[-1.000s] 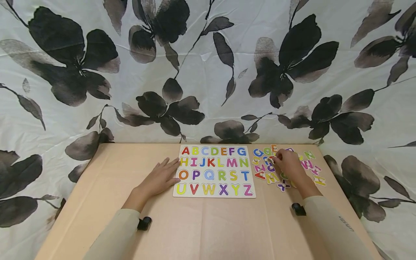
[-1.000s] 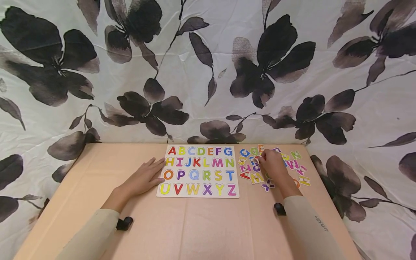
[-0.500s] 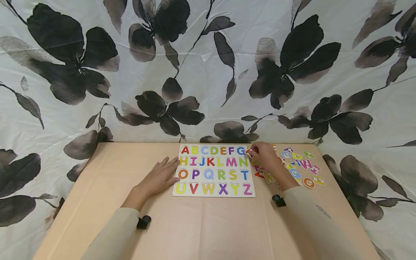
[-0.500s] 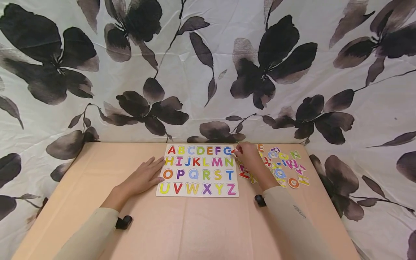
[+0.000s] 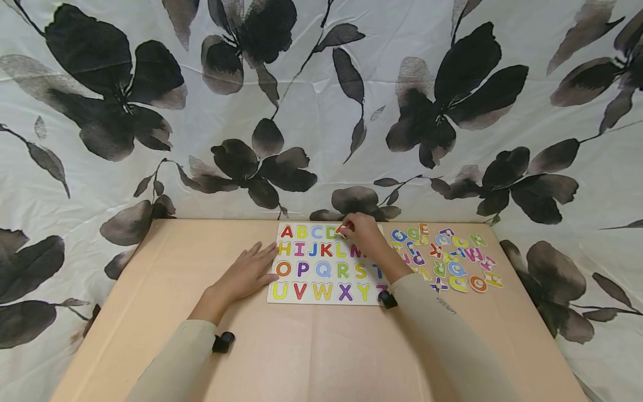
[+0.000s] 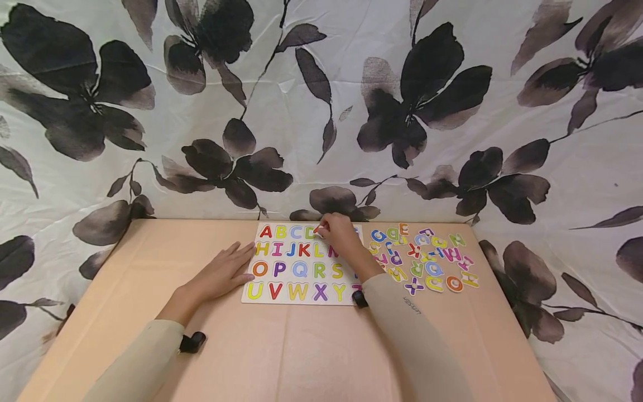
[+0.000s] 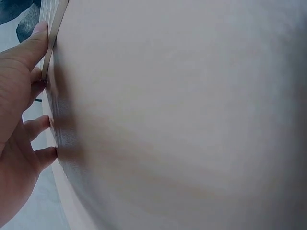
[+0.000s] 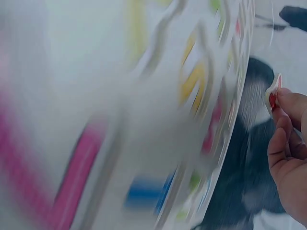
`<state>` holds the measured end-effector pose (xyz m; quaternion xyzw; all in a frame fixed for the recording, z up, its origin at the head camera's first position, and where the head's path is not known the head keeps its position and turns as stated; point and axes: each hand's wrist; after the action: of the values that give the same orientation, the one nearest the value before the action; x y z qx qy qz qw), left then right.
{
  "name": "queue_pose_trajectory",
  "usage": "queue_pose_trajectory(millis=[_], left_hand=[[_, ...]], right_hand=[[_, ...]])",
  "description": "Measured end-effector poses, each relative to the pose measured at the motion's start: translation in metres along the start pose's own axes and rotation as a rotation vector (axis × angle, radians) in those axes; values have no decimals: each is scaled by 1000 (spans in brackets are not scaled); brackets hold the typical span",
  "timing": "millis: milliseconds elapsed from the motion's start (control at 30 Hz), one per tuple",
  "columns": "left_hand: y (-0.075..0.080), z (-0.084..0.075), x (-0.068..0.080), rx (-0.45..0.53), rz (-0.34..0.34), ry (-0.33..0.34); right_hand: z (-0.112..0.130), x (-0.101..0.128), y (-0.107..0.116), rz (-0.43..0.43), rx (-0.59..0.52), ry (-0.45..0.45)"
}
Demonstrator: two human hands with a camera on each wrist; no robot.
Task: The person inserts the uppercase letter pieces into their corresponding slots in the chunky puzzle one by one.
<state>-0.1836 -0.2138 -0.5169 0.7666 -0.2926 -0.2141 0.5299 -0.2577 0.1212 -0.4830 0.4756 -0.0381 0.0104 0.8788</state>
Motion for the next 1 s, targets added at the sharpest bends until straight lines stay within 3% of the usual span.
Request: queue_pose_trajectory(millis=[367, 700, 1000], left_hand=[[0, 2, 4, 6, -4, 5], [2, 3, 3, -6, -2, -14], [2, 2, 3, 4, -5, -17]], right_hand=[[55, -14, -45, 49, -33, 68], [95, -25, -78, 60, 51, 139], [110, -28, -97, 59, 115, 88]])
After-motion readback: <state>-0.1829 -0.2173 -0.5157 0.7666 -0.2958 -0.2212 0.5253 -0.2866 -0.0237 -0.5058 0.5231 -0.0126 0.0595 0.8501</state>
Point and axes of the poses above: each hand's wrist, its own x-axis away from the middle knuckle, its own y-axis out of the back of the hand, z = x × y, and after that the axes turned 15 degrees about -y, right-handed
